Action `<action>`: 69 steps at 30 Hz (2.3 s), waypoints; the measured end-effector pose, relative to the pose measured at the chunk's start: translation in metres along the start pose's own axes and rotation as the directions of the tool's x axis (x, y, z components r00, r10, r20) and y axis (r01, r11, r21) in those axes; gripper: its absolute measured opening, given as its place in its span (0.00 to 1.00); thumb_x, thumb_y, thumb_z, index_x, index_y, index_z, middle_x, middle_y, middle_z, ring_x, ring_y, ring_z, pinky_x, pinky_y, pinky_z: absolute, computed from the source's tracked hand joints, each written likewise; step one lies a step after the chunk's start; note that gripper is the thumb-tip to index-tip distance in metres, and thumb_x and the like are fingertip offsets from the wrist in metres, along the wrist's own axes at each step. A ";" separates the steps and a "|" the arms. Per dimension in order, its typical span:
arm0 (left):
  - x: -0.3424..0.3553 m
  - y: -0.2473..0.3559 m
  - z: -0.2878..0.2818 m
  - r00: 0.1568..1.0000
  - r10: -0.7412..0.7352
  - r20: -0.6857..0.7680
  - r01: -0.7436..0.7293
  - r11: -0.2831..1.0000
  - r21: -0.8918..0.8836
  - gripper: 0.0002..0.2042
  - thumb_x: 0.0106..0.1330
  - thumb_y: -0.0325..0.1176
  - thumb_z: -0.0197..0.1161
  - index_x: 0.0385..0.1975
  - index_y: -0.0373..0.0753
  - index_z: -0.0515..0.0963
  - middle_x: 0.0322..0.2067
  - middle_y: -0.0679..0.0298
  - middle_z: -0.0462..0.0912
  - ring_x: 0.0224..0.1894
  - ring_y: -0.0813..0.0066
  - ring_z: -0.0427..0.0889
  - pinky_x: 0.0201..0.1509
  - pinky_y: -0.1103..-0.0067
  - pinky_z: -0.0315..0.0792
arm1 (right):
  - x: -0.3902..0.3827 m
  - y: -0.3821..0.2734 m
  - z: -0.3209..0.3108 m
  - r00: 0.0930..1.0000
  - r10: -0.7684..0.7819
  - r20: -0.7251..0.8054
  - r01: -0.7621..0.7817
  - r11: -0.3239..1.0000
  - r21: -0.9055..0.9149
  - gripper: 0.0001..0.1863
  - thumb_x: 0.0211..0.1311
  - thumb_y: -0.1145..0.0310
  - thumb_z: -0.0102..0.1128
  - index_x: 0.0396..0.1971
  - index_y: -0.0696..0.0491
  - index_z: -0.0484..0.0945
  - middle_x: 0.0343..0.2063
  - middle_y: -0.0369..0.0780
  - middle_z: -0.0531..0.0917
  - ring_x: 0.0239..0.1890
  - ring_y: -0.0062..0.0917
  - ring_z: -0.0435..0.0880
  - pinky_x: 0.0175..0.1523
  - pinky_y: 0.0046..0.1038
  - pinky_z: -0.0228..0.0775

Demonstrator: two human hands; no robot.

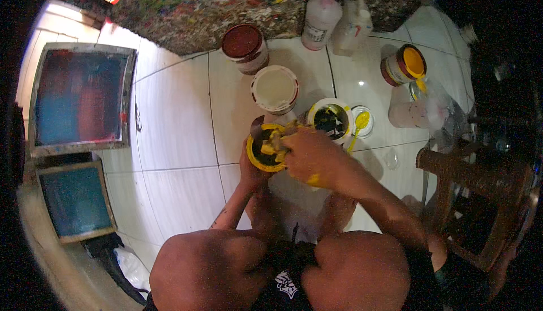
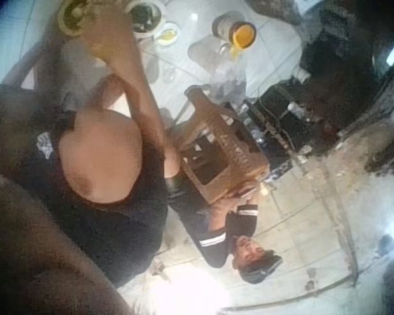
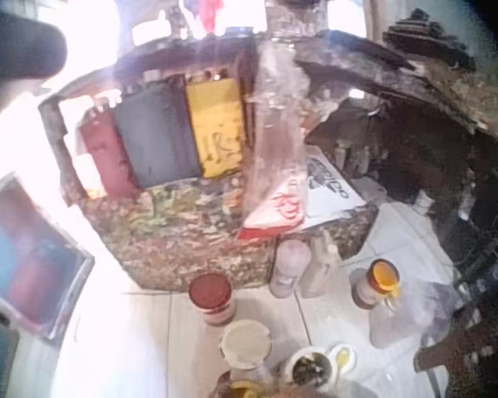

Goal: The person mixes yellow paint in a container by hand, using a small spoon to transfer paint from one jar to another, and then uses their hands to mix and handle a piece of cloth with the paint.

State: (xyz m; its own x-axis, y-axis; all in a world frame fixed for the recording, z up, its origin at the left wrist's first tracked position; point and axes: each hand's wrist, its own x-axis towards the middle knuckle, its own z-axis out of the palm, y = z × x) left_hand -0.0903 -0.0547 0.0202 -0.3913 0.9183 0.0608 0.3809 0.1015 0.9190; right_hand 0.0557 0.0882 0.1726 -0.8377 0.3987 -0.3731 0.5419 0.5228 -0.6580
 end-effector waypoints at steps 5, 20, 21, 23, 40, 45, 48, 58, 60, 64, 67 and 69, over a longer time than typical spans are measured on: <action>0.007 -0.008 0.004 1.000 0.003 0.006 -0.003 1.000 0.025 0.51 0.35 0.39 0.83 0.62 0.34 0.58 0.56 0.52 0.69 0.59 0.58 0.71 0.62 0.69 0.67 | -0.050 0.019 -0.047 0.965 -0.140 -0.221 0.130 0.990 -0.060 0.14 0.53 0.69 0.55 0.38 0.60 0.78 0.35 0.52 0.79 0.39 0.46 0.78 0.45 0.39 0.71; 0.065 0.040 -0.063 0.978 -0.071 0.196 0.048 0.992 0.121 0.19 0.55 0.34 0.67 0.48 0.39 0.79 0.50 0.55 0.79 0.54 0.58 0.75 0.59 0.69 0.68 | -0.059 0.063 -0.016 0.984 0.094 -0.153 0.050 0.673 0.738 0.20 0.54 0.76 0.49 0.48 0.65 0.75 0.41 0.40 0.81 0.40 0.21 0.78 0.47 0.21 0.69; 0.068 0.043 -0.061 0.968 -0.130 0.215 0.094 0.981 0.170 0.13 0.56 0.30 0.66 0.42 0.39 0.82 0.44 0.56 0.82 0.49 0.59 0.79 0.57 0.69 0.69 | -0.058 0.063 -0.012 0.983 0.090 -0.158 0.058 0.671 0.739 0.20 0.54 0.76 0.49 0.48 0.65 0.75 0.41 0.40 0.81 0.40 0.21 0.78 0.47 0.21 0.69; 0.067 0.045 -0.062 0.986 -0.007 0.166 -0.033 0.971 0.236 0.11 0.55 0.29 0.67 0.39 0.39 0.83 0.42 0.58 0.83 0.46 0.61 0.80 0.54 0.69 0.71 | -0.056 0.066 -0.002 0.975 0.120 -0.189 0.072 0.634 0.770 0.20 0.54 0.76 0.50 0.49 0.65 0.73 0.36 0.40 0.80 0.38 0.22 0.76 0.47 0.23 0.69; 0.038 0.122 -0.037 0.958 0.169 0.232 -0.127 0.975 -0.184 0.11 0.57 0.25 0.67 0.40 0.39 0.84 0.49 0.58 0.80 0.46 0.68 0.82 0.50 0.76 0.76 | -0.039 0.047 0.014 0.964 -0.025 -0.265 0.192 0.758 0.624 0.35 0.58 0.66 0.58 0.62 0.62 0.53 0.50 0.46 0.73 0.53 0.28 0.70 0.61 0.29 0.59; 0.034 0.135 -0.028 0.917 0.283 0.280 -0.293 0.956 -0.007 0.21 0.53 0.28 0.70 0.50 0.40 0.79 0.55 0.56 0.76 0.52 0.63 0.79 0.53 0.73 0.74 | -0.034 0.059 0.025 0.964 0.043 -0.264 0.185 0.603 0.776 0.32 0.61 0.65 0.58 0.60 0.60 0.56 0.49 0.43 0.72 0.52 0.23 0.68 0.59 0.27 0.60; 0.034 0.140 -0.022 0.917 0.323 0.235 -0.341 0.940 0.035 0.27 0.49 0.29 0.73 0.54 0.39 0.76 0.55 0.56 0.75 0.52 0.63 0.79 0.52 0.74 0.75 | -0.038 0.044 0.016 0.965 0.081 -0.249 0.169 0.534 0.828 0.31 0.61 0.65 0.59 0.60 0.59 0.57 0.49 0.43 0.72 0.51 0.23 0.68 0.58 0.26 0.62; 0.049 0.151 0.008 0.925 0.310 0.222 -0.260 0.939 -0.227 0.30 0.47 0.31 0.75 0.54 0.42 0.73 0.52 0.59 0.77 0.51 0.64 0.79 0.53 0.73 0.74 | -0.073 0.057 -0.013 0.900 0.132 -0.416 0.153 0.797 0.584 0.27 0.55 0.72 0.62 0.55 0.59 0.67 0.41 0.42 0.78 0.42 0.24 0.76 0.49 0.25 0.69; 0.064 0.156 0.000 0.904 0.322 0.282 -0.261 0.936 -0.234 0.32 0.47 0.32 0.75 0.55 0.42 0.72 0.52 0.59 0.78 0.52 0.64 0.79 0.54 0.73 0.73 | -0.084 0.067 -0.026 0.889 0.212 -0.407 0.139 0.720 0.679 0.25 0.55 0.73 0.61 0.54 0.60 0.68 0.39 0.41 0.79 0.39 0.25 0.77 0.47 0.24 0.70; 0.069 0.149 -0.017 0.920 0.217 0.328 -0.178 0.973 -0.144 0.35 0.46 0.37 0.77 0.57 0.41 0.71 0.53 0.60 0.78 0.58 0.65 0.75 0.62 0.71 0.66 | -0.088 0.066 -0.058 0.862 0.133 -0.490 0.106 0.896 0.430 0.20 0.51 0.76 0.59 0.47 0.62 0.73 0.37 0.43 0.78 0.38 0.26 0.78 0.46 0.24 0.70; 0.069 0.129 -0.025 0.956 0.169 0.238 -0.167 0.986 -0.030 0.33 0.47 0.36 0.76 0.55 0.39 0.72 0.53 0.59 0.78 0.58 0.66 0.74 0.61 0.72 0.67 | -0.066 0.088 -0.045 0.867 0.019 -0.498 -0.030 0.999 -0.016 0.19 0.47 0.71 0.61 0.42 0.61 0.77 0.36 0.50 0.79 0.40 0.40 0.79 0.50 0.33 0.70; 0.062 0.117 -0.040 0.970 0.117 0.211 -0.117 0.993 -0.011 0.31 0.48 0.36 0.75 0.55 0.38 0.73 0.53 0.58 0.78 0.58 0.66 0.74 0.61 0.71 0.66 | -0.036 0.083 -0.027 0.922 0.044 -0.385 -0.116 0.979 -0.165 0.18 0.45 0.69 0.63 0.40 0.58 0.79 0.36 0.53 0.80 0.44 0.47 0.78 0.53 0.41 0.69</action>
State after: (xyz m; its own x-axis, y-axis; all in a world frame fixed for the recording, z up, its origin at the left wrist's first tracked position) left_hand -0.1035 -0.0012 0.1471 -0.1584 0.9838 0.0842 0.4149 -0.0111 0.9098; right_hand 0.1329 0.1378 0.1495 -0.7224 0.6807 -0.1212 0.6389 0.5902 -0.4933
